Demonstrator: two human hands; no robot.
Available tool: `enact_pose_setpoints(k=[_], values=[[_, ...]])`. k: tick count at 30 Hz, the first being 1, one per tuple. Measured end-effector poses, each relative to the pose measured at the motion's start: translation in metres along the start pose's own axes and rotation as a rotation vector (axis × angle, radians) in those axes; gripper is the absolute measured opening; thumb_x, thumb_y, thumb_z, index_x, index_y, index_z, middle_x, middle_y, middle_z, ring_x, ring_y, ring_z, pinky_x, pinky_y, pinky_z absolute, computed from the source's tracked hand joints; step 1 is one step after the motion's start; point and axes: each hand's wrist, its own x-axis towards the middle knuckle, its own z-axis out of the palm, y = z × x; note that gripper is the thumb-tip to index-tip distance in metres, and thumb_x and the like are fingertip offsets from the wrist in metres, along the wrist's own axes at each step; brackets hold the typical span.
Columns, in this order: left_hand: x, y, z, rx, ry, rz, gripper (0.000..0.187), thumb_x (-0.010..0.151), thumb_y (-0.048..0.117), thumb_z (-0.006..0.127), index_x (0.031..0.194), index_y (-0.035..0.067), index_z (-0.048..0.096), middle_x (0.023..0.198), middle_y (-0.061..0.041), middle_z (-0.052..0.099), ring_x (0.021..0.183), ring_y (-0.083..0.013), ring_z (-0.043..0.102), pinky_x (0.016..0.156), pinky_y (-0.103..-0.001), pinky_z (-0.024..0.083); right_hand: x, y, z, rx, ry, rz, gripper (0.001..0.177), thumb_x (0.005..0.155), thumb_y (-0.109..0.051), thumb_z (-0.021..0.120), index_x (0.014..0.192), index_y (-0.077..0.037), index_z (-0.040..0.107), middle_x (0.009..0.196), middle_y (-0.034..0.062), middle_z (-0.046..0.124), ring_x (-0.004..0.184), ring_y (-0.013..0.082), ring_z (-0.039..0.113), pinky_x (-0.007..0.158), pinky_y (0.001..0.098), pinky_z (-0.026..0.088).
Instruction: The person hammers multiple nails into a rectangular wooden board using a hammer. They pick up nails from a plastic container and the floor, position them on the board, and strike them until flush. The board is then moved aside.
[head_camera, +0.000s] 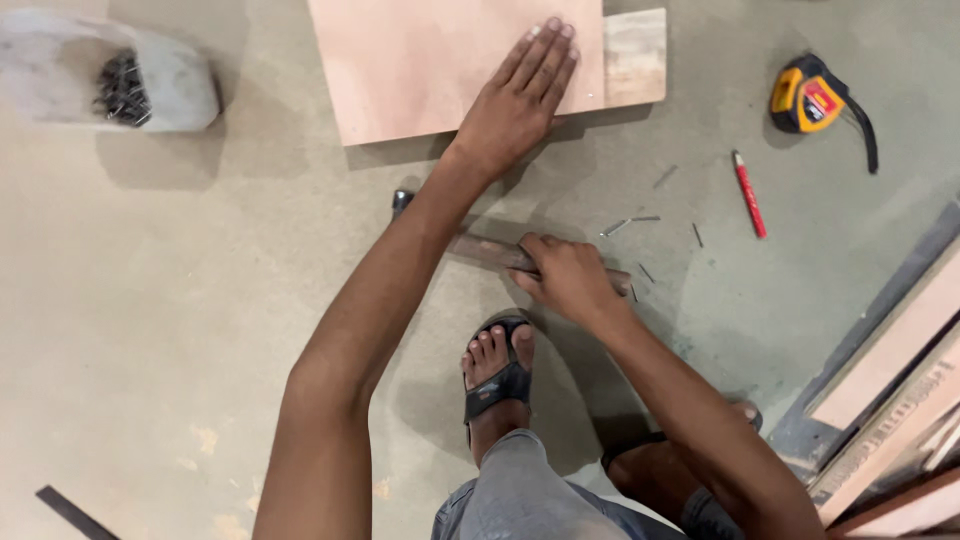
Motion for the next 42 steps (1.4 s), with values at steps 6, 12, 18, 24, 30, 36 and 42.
enact_pose_setpoints(k=[6,12,18,24,30,36,42], values=[[0.033,0.046,0.038,0.211,0.067,-0.295,0.074,0.098,0.015,0.069,0.156,-0.015,0.034,0.164,-0.033,0.027,0.156,-0.0443,0.019,0.131,-0.057,0.014,-0.01,-0.009,0.012,0.01,-0.022,0.09,0.04,0.083,-0.03,0.079,0.105,-0.002,0.062,0.088,0.0179,0.07,0.077,0.0401,0.07,0.067,0.0505,0.055],[0.014,0.029,0.009,-0.095,0.109,-0.232,0.082,0.101,0.036,0.073,0.16,-0.005,0.034,0.168,-0.025,0.028,0.159,-0.0388,0.018,0.132,-0.054,0.016,-0.011,-0.013,0.012,0.008,0.065,0.06,0.043,0.081,-0.026,0.081,0.113,-0.002,0.064,0.108,0.0195,0.065,0.104,0.0401,0.061,0.086,0.0517,0.05],[-0.104,-0.031,-0.054,-0.181,0.478,-0.901,0.072,0.101,0.028,0.071,0.156,-0.003,0.037,0.163,-0.027,0.033,0.153,-0.0428,0.029,0.126,-0.051,0.022,0.008,-0.038,0.028,0.005,0.196,-0.083,0.042,0.085,-0.03,0.084,0.111,-0.004,0.063,0.114,0.0186,0.058,0.112,0.0403,0.051,0.099,0.0509,0.042],[-0.157,-0.015,-0.056,-0.504,0.591,-1.129,0.041,0.105,0.022,0.063,0.139,0.0,0.06,0.15,-0.02,0.055,0.142,-0.0378,0.049,0.12,-0.046,0.04,0.021,-0.056,0.051,0.031,0.32,-0.111,0.052,0.085,-0.028,0.084,0.122,0.0,0.061,0.115,0.0191,0.057,0.11,0.0396,0.053,0.099,0.0521,0.041],[-0.166,0.018,-0.045,-0.621,0.686,-1.169,0.044,0.108,0.019,0.053,0.149,0.002,0.053,0.154,-0.019,0.05,0.145,-0.0349,0.045,0.122,-0.043,0.038,0.026,-0.056,0.055,-0.016,0.304,-0.099,0.049,0.087,-0.03,0.083,0.121,-0.001,0.062,0.113,0.0186,0.057,0.109,0.0393,0.054,0.098,0.0521,0.041],[-0.159,0.006,-0.045,-0.7,0.647,-1.147,0.045,0.112,0.021,0.048,0.152,0.002,0.049,0.159,-0.019,0.043,0.15,-0.0352,0.036,0.123,-0.044,0.032,0.024,-0.059,0.055,-0.025,0.351,-0.131,0.049,0.086,-0.029,0.082,0.122,-0.002,0.062,0.115,0.0188,0.058,0.112,0.0398,0.054,0.099,0.052,0.04],[-0.146,-0.065,-0.01,-0.641,0.633,-1.031,0.04,0.11,0.019,0.051,0.145,0.001,0.057,0.152,-0.018,0.055,0.144,-0.0358,0.05,0.124,-0.045,0.037,0.025,-0.053,0.054,-0.008,0.345,-0.127,0.048,0.087,-0.029,0.082,0.121,-0.001,0.061,0.116,0.0192,0.058,0.113,0.04,0.054,0.098,0.0521,0.041]])
